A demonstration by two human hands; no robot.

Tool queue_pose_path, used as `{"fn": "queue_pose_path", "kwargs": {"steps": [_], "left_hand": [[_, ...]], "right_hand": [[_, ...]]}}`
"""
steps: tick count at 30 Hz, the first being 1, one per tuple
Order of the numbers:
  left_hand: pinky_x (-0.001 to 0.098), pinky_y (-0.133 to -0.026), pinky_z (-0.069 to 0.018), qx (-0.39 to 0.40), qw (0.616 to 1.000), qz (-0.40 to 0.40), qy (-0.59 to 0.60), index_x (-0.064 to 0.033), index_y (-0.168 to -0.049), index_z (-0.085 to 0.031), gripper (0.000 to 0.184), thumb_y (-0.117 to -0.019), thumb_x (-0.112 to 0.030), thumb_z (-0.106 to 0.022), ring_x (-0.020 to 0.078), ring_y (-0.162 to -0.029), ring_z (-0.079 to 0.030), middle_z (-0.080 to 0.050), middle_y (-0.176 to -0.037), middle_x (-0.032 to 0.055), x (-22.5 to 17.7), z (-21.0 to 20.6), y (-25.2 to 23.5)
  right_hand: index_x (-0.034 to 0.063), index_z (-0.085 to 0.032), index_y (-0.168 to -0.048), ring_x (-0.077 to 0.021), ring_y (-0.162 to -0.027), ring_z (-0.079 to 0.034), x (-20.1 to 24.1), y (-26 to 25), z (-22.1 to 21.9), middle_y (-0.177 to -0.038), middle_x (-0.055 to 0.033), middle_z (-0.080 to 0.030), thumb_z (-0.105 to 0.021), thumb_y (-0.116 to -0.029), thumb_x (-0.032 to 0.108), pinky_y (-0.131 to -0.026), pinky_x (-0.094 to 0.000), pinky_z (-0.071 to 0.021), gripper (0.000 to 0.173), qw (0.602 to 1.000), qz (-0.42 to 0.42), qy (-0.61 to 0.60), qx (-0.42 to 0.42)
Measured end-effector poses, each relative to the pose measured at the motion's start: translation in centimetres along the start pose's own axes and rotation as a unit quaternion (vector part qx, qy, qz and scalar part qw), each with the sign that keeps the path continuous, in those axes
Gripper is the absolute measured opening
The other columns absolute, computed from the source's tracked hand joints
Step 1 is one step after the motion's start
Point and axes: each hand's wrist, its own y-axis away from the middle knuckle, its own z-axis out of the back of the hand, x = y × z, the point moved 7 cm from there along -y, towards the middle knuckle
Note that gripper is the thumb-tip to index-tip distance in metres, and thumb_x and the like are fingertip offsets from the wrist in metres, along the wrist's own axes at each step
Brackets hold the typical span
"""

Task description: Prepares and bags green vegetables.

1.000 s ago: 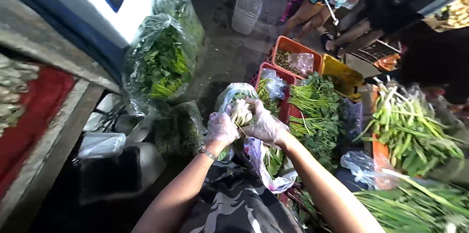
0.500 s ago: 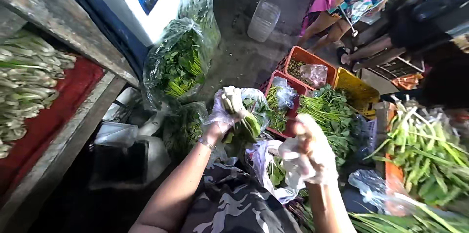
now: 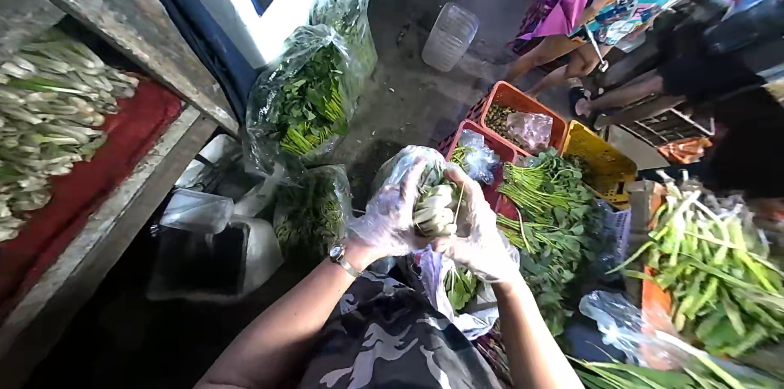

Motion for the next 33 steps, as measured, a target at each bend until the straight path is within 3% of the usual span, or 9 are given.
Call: {"fn": "queue_pose_path", "kwargs": {"steps": [3, 5, 9, 11, 14, 18, 21, 26, 33], "left_hand": [[0.0623, -0.101, -0.045, 0.084, 0.986, 0.039, -0.14, -0.0078, -0.163, -0.021, 0.115, -0.0717, -0.032, -0.086, 0.0463, -0.115, -0.062, -0.069, -0.116, 0.026, -0.3, -0.3, 0.3], [0.0607, -0.106, -0.0427, 0.165, 0.958, 0.125, -0.197, -0.0194, -0.166, -0.008, 0.122, -0.0746, -0.03, -0.088, 0.0467, -0.127, -0.055, -0.064, -0.129, 0.0241, 0.0, -0.6, 0.3], [0.0628, -0.106, -0.042, 0.212, 0.936, 0.185, -0.209, -0.0171, -0.165, -0.004, 0.131, -0.0695, -0.039, -0.091, 0.0499, -0.13, -0.052, -0.059, -0.135, 0.028, 1.9, -2.8, 1.7], [0.0637, -0.103, -0.0446, 0.197, 0.94, 0.205, -0.191, -0.0145, -0.165, -0.008, 0.132, -0.067, -0.039, -0.094, 0.0493, -0.122, -0.058, -0.062, -0.13, 0.0298, 3.1, -3.4, 2.2], [0.0568, -0.107, -0.0447, 0.154, 0.944, 0.276, -0.09, -0.0115, -0.162, -0.017, 0.121, -0.0702, -0.029, -0.094, 0.0411, -0.128, -0.056, -0.053, -0.143, 0.0281, 5.5, -3.4, 2.1], [0.0351, -0.107, -0.0471, 0.017, 0.936, 0.33, 0.126, 0.0018, -0.151, -0.036, 0.084, -0.0823, -0.011, -0.082, 0.02, -0.127, -0.056, -0.054, -0.142, 0.0194, 9.9, -3.3, 2.6], [0.0339, -0.1, -0.0504, -0.039, 0.909, 0.39, 0.142, 0.0001, -0.145, -0.046, 0.064, -0.0913, -0.015, -0.076, 0.0165, -0.117, -0.06, -0.06, -0.133, 0.0157, 12.6, -2.9, 3.3], [0.0463, -0.111, -0.0426, -0.104, 0.877, 0.468, 0.03, 0.0022, -0.145, -0.047, 0.069, -0.0902, -0.026, -0.079, 0.0286, -0.13, -0.055, -0.057, -0.139, 0.0223, 19.3, 1.5, 7.5], [0.0471, -0.1, -0.0515, -0.318, 0.721, 0.615, 0.02, 0.0061, -0.135, -0.054, 0.065, -0.0918, -0.039, -0.074, 0.0281, -0.115, -0.063, -0.063, -0.127, 0.0224, 26.6, 8.2, 22.3]], "right_hand": [[0.0023, -0.055, -0.142, -0.0203, -0.104, -0.066, 0.0, -0.6, -0.9, -0.121, -0.0161, -0.065, -0.081, -0.0741, 0.058, -0.091, -0.0425, -0.0566, 0.091, 0.98, -0.048, 0.191, 0.041], [0.0073, -0.059, -0.14, -0.0295, -0.115, -0.065, -0.7, -0.8, -1.6, -0.13, -0.0179, -0.064, -0.079, -0.0834, 0.046, -0.099, -0.0528, -0.0523, 0.072, 0.946, -0.132, 0.272, 0.118], [0.0024, -0.058, -0.133, -0.0284, -0.115, -0.063, -3.6, 0.1, -2.8, -0.127, -0.0188, -0.063, -0.076, -0.089, 0.024, -0.098, -0.0486, -0.051, 0.052, 0.931, -0.258, 0.175, 0.188], [-0.0094, -0.044, -0.141, -0.0258, -0.107, -0.065, -5.8, 1.5, -2.8, -0.124, -0.0256, -0.062, -0.071, -0.0896, 0.008, -0.094, -0.0407, -0.0532, 0.061, 0.96, -0.255, -0.01, 0.116], [-0.0009, -0.031, -0.151, -0.0189, -0.101, -0.065, -9.7, 5.2, -0.8, -0.127, -0.0176, -0.058, -0.051, -0.0974, 0.008, -0.084, -0.0371, -0.0578, 0.058, 0.924, -0.262, -0.245, -0.132], [-0.0054, -0.042, -0.143, -0.0184, -0.095, -0.066, -15.4, 10.4, 1.2, -0.118, -0.0183, -0.064, -0.053, -0.101, 0.006, -0.08, -0.035, -0.0578, 0.045, 0.878, -0.31, -0.193, -0.309], [-0.0066, -0.051, -0.137, -0.0227, -0.101, -0.069, -18.6, 13.6, 0.1, -0.123, -0.0209, -0.063, -0.056, -0.1007, 0.008, -0.087, -0.0378, -0.0592, 0.039, 0.878, -0.414, -0.121, -0.207], [-0.0072, -0.056, -0.13, -0.0207, -0.091, -0.068, -23.3, 16.5, -0.2, -0.116, -0.0203, -0.065, -0.053, -0.1028, 0.005, -0.08, -0.0374, -0.0584, 0.03, 0.85, -0.495, -0.081, -0.163], [-0.0042, -0.059, -0.131, -0.0246, -0.097, -0.068, -30.7, 8.3, -3.6, -0.116, -0.0211, -0.067, -0.054, -0.1025, 0.009, -0.089, -0.0418, -0.0563, 0.032, 0.875, -0.476, 0.071, 0.053]]}}
